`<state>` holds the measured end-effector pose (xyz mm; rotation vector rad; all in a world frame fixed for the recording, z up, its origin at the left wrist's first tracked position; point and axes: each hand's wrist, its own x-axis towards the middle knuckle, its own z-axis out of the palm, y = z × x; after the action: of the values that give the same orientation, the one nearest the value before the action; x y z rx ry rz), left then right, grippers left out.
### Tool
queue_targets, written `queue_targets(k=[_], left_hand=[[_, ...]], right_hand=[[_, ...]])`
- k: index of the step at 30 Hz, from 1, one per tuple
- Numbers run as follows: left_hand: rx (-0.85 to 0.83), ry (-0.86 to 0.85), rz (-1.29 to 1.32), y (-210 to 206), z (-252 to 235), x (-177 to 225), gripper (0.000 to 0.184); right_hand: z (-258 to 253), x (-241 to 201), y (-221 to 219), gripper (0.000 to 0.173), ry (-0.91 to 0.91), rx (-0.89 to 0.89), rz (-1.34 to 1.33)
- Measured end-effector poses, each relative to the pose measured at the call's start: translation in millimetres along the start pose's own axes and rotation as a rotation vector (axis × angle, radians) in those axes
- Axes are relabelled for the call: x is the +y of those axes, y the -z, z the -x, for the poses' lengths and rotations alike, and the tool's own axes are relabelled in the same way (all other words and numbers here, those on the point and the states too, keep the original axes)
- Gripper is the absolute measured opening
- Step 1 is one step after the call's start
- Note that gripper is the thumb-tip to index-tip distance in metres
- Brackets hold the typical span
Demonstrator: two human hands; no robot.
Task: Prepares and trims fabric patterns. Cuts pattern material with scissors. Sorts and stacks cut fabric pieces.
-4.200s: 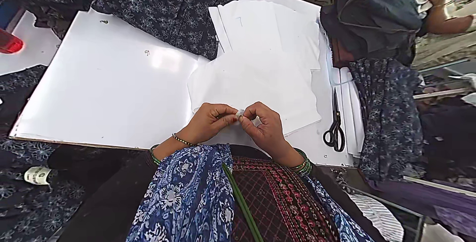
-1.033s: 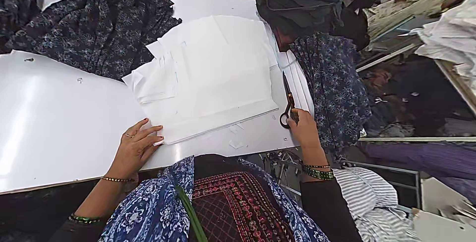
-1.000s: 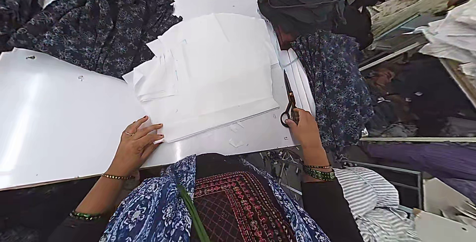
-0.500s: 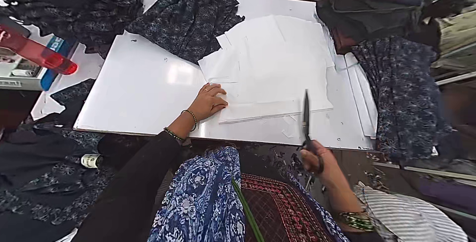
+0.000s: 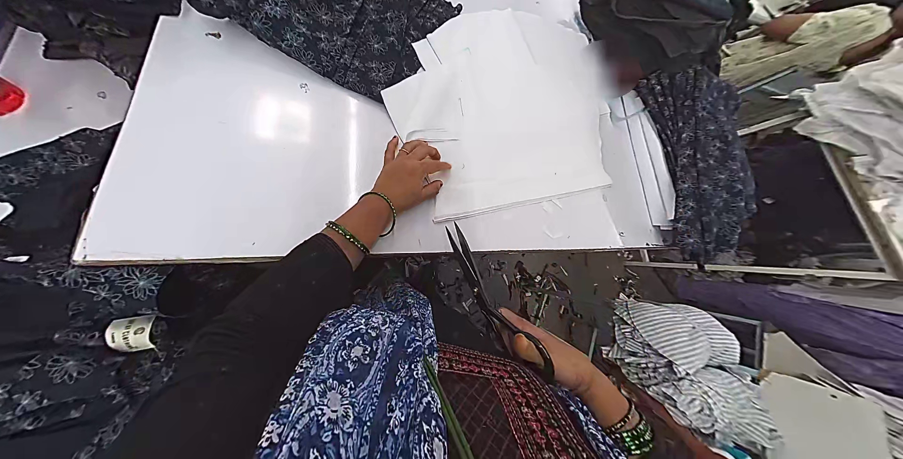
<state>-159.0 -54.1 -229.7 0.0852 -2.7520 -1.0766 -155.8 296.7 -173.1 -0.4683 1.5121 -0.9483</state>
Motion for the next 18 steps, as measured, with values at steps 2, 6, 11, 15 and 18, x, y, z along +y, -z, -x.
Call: queue_targets(k=[2,6,11,15,18], left_hand=[[-0.005,0.03,-0.008,-1,-1,0,0.026],[0.059,0.081,-0.012,0,-3,-1,0.026],[0.077,0.099,-0.023,1,-5,-3,0.024],[0.087,0.096,-0.011,0,-6,-4,0.024],[0.104,0.086,-0.009,-1,-5,-5,0.023]], right_hand=[[-9,-2,-10,0.082,-0.022,0.033,-0.048],[-27,-5,-17,0.085,-0.016,0.062,-0.097],[-41,-16,-19,0.09,-0.039,0.093,-0.06],[-48,-23,-22,0.093,-0.059,0.111,0.007],[-52,-26,-27,0.093,-0.065,0.137,0.012]])
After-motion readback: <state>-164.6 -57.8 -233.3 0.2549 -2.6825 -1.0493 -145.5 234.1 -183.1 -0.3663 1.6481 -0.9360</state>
